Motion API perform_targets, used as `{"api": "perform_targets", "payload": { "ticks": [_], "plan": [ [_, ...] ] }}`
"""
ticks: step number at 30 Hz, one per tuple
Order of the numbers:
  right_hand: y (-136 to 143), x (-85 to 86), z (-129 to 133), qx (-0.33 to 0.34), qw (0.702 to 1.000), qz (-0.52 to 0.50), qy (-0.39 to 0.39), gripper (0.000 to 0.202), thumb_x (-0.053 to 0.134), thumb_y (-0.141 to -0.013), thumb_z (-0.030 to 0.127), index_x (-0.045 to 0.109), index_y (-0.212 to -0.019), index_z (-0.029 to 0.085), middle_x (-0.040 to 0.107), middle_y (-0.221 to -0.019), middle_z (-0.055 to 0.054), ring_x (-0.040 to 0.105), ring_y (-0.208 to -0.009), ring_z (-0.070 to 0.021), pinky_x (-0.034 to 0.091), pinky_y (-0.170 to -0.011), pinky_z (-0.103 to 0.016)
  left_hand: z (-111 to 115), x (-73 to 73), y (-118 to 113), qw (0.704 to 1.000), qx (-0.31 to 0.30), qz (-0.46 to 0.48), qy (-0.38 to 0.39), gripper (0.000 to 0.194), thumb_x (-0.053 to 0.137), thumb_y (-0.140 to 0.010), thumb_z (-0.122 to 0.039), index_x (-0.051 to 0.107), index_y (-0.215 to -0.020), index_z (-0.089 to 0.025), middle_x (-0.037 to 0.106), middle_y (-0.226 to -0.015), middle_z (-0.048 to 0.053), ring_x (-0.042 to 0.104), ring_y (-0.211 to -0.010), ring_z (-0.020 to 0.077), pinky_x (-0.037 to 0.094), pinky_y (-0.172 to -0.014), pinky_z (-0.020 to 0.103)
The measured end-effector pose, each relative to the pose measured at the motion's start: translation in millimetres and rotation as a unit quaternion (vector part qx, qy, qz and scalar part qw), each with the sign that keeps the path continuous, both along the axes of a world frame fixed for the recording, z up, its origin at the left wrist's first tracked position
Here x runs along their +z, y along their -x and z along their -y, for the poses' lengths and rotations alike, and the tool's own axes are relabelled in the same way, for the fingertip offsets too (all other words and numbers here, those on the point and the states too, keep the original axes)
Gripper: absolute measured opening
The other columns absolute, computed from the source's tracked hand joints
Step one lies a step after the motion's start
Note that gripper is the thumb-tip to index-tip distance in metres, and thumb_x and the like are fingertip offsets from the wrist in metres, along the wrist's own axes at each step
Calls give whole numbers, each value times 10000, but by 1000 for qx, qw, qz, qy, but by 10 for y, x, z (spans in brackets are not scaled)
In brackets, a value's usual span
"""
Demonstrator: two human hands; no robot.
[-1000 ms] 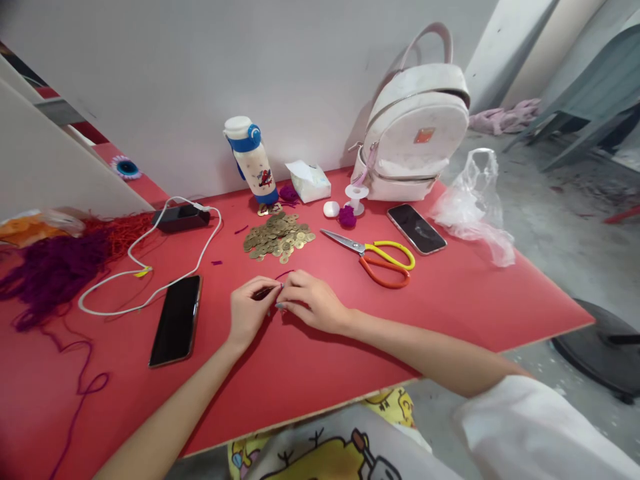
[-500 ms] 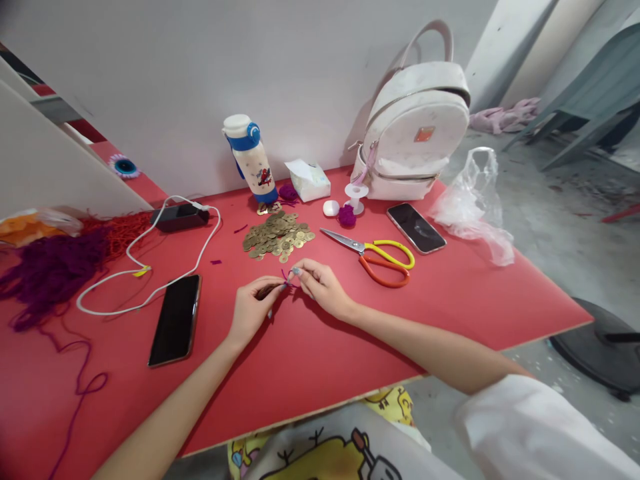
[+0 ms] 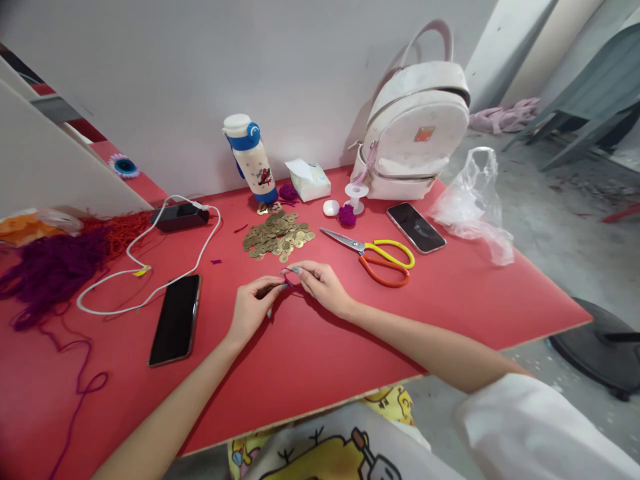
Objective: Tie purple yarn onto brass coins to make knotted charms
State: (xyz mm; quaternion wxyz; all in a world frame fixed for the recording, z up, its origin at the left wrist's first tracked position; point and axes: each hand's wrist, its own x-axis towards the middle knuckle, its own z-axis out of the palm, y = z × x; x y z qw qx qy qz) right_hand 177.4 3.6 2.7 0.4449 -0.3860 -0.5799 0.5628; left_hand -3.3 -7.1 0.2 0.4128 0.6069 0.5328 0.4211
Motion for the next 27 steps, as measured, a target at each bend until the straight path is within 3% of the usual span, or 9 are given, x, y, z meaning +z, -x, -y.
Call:
{"api": "perform_targets", "payload": {
  "ticks": [4,6,10,12,17,27],
  "plan": [
    [-57,14,2,38,998,25,-36,413,455,-962,507,649,-978,144,366,-469,82,323,-408,-80,270,-444,-224,0,12,6,1000,-4,10,2,131,686,-779,-276,775,-809,-185,770,-879,72,717,-818,216,563,-784,313],
    [-124,29,-14,73,989,67,-107,371,434,-981,452,633,-884,155,430,-503,61,362,-425,-79,298,-466,-223,-1,20,10,1000,-2,18,4,132,690,-775,-281,771,-793,-179,767,-867,73,715,-812,214,564,-773,305],
    [-244,44,-71,86,924,193,-319,372,397,-992,344,556,-700,177,521,-566,11,417,-499,-97,336,-545,-245,-1,25,20,999,1,34,-2,132,688,-769,-281,762,-782,-173,765,-862,73,715,-814,209,564,-765,293],
    [-260,49,-98,62,903,216,-366,365,376,-997,308,560,-707,184,602,-657,-32,500,-593,-128,387,-610,-265,2,23,23,999,-2,32,-8,136,689,-771,-284,762,-781,-170,765,-853,77,715,-810,211,565,-770,299],
    [-217,52,-146,-33,907,216,-360,235,471,-976,300,654,-856,213,686,-992,-91,569,-921,-217,460,-859,-381,13,21,29,1000,0,16,-19,133,694,-780,-281,769,-791,-170,764,-855,83,715,-805,212,564,-782,309],
    [-173,-54,-163,-15,919,216,-331,155,618,-922,343,753,-908,270,673,-995,-71,531,-970,-230,476,-853,-396,36,51,5,999,-19,9,-45,109,676,-793,-238,770,-791,-184,763,-847,73,711,-790,200,563,-747,293]
  ]
}}
